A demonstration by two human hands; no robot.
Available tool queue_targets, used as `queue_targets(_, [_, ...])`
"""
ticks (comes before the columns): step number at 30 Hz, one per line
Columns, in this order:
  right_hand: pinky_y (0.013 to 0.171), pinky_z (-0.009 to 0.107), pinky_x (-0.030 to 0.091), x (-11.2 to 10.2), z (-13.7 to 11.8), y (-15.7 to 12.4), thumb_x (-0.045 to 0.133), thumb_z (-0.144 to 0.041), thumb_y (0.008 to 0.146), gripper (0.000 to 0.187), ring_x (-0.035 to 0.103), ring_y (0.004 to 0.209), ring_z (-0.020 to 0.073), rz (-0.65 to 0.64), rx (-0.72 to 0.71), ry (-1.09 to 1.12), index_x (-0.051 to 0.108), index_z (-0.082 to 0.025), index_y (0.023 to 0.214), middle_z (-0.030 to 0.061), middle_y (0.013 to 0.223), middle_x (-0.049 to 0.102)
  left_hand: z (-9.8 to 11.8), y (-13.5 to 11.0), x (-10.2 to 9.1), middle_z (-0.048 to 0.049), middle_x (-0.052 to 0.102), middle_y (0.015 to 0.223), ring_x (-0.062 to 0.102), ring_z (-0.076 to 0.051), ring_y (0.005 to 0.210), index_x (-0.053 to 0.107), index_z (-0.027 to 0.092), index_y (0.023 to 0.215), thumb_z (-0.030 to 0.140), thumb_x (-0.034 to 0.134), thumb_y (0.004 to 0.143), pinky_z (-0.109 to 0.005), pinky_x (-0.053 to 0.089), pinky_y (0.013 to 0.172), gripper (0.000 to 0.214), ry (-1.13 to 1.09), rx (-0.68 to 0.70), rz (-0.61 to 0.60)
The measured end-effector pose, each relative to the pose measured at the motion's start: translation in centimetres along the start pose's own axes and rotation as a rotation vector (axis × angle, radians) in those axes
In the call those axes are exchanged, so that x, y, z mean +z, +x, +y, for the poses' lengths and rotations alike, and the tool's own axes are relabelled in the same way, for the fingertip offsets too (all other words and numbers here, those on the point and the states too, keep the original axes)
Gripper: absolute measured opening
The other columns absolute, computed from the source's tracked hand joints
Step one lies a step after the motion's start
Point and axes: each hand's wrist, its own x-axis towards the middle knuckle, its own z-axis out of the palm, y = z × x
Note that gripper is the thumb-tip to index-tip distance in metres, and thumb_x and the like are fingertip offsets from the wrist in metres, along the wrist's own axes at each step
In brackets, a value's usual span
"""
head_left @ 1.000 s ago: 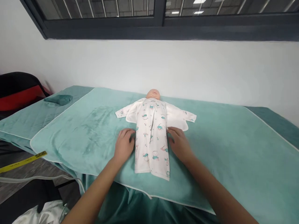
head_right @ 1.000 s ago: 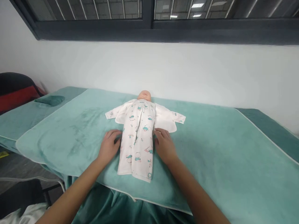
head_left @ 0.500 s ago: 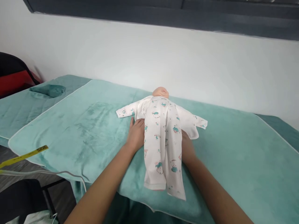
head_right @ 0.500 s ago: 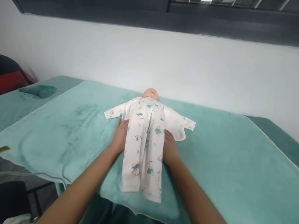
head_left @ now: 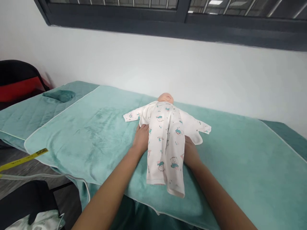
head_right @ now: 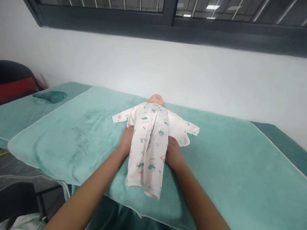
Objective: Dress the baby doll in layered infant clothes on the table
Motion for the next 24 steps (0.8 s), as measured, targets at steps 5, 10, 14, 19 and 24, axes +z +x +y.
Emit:
queue_targets(5, [0.083, 0.040, 0.050, -0.1, 0.0, 0.1, 0.052, -0.016, 0.086, 0.020, 0.066, 0.092, 0.0258, -0.001, -0.032, -0.016, 0.072, -0.019, 0.084, 0.0100, 0.088, 0.073, -0.1, -0.8, 0.0, -0.0155, 0.069, 0.104, 0.061, -0.028, 0.100, 0.068, 0.014, 0.101, 0.018, 0.050, 0.088, -0.039, 0.050, 0.090, 0.023, -0.051, -0.008, 0.041])
queue_targets(10, [0.085, 0.039, 0.048, 0.2, 0.1, -0.2, 0.051, -0.014, 0.086, 0.020, 0.063, 0.092, 0.0249, 0.007, -0.043, -0.056, 0.071, -0.017, 0.086, 0.0106, 0.088, 0.072, -0.6, -2.8, -0.4, -0.0105, 0.069, 0.102, 0.063, -0.026, 0.099, 0.059, 0.018, 0.128, 0.019, 0.048, 0.087, -0.039, 0.052, 0.088, 0.042, -0.155, -0.163, 0.267])
queue_targets(14, [0.084, 0.039, 0.048, 0.3, 0.0, -0.2, 0.050, -0.012, 0.085, 0.020, 0.061, 0.089, 0.0247, 0.001, -0.057, -0.083, 0.069, -0.016, 0.082, 0.0101, 0.085, 0.071, -1.6, -4.4, -1.3, -0.0043, 0.068, 0.089, 0.065, -0.021, 0.091, 0.062, 0.018, 0.124, 0.022, 0.051, 0.085, -0.038, 0.052, 0.092, 0.041, -0.326, -0.290, 0.508])
queue_targets(19, [0.086, 0.039, 0.048, -0.1, -0.2, 0.0, 0.050, -0.013, 0.084, 0.018, 0.061, 0.088, 0.0235, -0.038, -0.075, -0.068, 0.066, -0.019, 0.079, 0.0080, 0.082, 0.069, -2.6, -4.4, -2.1, -0.0011, 0.065, 0.085, 0.064, -0.016, 0.085, 0.063, 0.018, 0.118, 0.027, 0.054, 0.083, -0.030, 0.054, 0.088, 0.037, -0.585, -0.487, 0.685])
queue_targets(24, [0.088, 0.039, 0.049, -0.7, -0.6, 0.1, 0.048, -0.009, 0.081, 0.022, 0.063, 0.085, 0.0222, -0.036, -0.042, 0.010, 0.064, -0.022, 0.071, 0.0051, 0.074, 0.068, -3.0, -4.0, -1.6, -0.0041, 0.065, 0.097, 0.064, -0.016, 0.096, 0.061, 0.019, 0.114, 0.030, 0.054, 0.085, -0.031, 0.054, 0.093, 0.032, -0.623, -0.544, 0.758])
